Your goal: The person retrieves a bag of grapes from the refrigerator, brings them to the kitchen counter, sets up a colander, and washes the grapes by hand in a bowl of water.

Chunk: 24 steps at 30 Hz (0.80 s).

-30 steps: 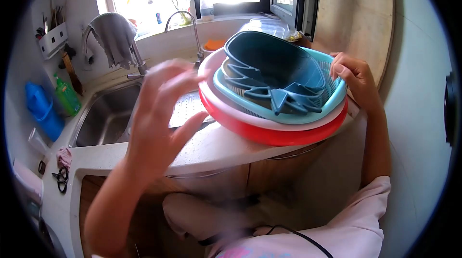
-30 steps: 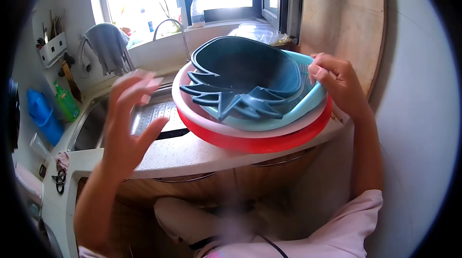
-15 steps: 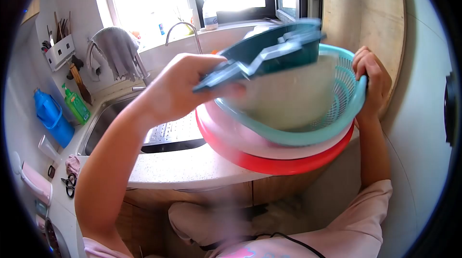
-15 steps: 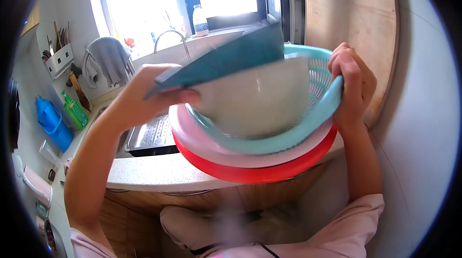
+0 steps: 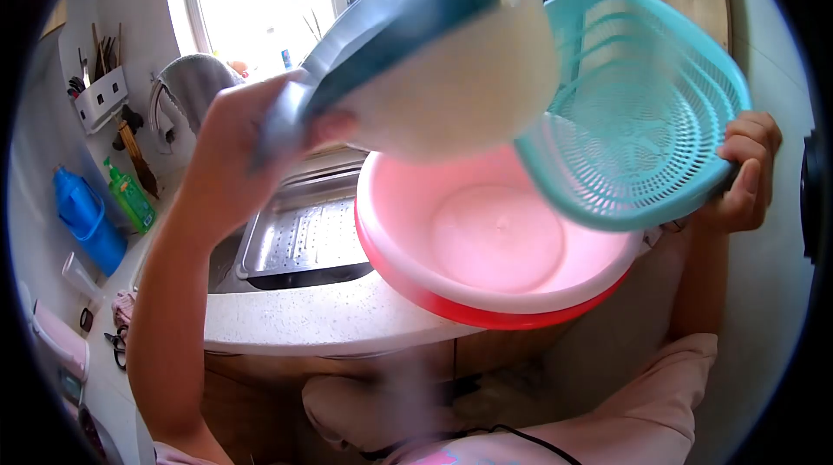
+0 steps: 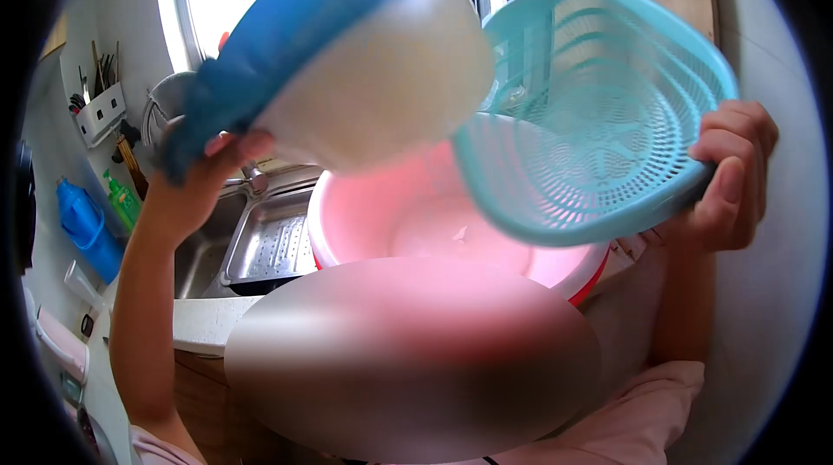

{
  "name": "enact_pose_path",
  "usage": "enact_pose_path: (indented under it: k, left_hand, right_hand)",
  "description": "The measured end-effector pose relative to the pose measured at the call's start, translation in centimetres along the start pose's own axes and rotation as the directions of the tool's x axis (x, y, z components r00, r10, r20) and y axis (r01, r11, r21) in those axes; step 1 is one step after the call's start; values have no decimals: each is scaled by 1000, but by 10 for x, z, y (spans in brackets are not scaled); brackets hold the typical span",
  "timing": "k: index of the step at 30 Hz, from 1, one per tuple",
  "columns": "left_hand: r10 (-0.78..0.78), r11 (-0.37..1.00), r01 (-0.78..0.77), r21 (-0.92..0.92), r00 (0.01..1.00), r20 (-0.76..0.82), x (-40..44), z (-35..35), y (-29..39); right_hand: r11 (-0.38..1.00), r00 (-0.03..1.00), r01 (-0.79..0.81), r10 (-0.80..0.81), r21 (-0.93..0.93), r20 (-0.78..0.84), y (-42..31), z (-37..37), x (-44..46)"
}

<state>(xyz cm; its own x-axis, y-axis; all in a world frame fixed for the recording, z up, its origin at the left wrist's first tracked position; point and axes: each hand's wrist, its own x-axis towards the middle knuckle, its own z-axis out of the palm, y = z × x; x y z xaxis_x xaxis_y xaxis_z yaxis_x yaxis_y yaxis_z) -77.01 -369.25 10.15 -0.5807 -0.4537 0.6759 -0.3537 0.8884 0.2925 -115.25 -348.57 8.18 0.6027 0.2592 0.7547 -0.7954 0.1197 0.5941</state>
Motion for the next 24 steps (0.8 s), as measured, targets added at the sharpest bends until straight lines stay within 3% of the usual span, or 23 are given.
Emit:
enact_pose_path:
  k: [1, 4, 7, 10, 11, 13, 16, 17, 19, 22, 24]
  left_hand:
    - [30, 999, -32, 36, 999, 44, 0, 3, -4]
    - [190, 978, -196, 65, 978, 91, 1, 13, -12]
    - [258, 962, -270, 36, 946, 195, 4, 24, -1]
    - [187, 979, -203, 15, 928, 322, 7, 25, 2]
    - [156, 984, -176, 20, 916, 370, 8, 25, 5]
    - [99, 992, -121, 21, 894, 438, 9, 25, 5]
    - [263, 965, -253, -74, 912, 315, 1, 32, -11]
    - [329, 944, -318, -84, 904, 274, -1, 31, -15]
    - [337, 941, -332, -59, 924, 179, -6, 25, -18]
    - [354, 935, -354, 24, 933, -64, -17, 11, -22]
    - [266, 957, -242, 157, 951, -157, -36, -13, -19]
  right_hand:
    - [989, 994, 109, -107, -97, 22, 2, -6, 5]
    - [955, 986, 115, -77, -274, 146, 9, -35, 9]
    - [995, 994, -101, 101, -11, 42, 41, -55, -13]
    - [993, 991, -122, 122, -2, 56, 54, -59, -11]
    - [985, 991, -105, 115, -135, 70, 46, -56, -2]
    - [986, 997, -62, 69, -153, 35, 47, -48, 12]
    - [957, 992, -112, 123, -269, 25, 74, -67, -1]
    - [890, 997, -45, 71, -454, 41, 91, -81, -12]
    - [548, 991, 135, -70, -826, 115, 131, -115, -29]
    - [710, 992, -80, -9, -700, -122, 68, -68, 41]
    - [818, 954, -233, 89, -526, -285, 32, -36, 85]
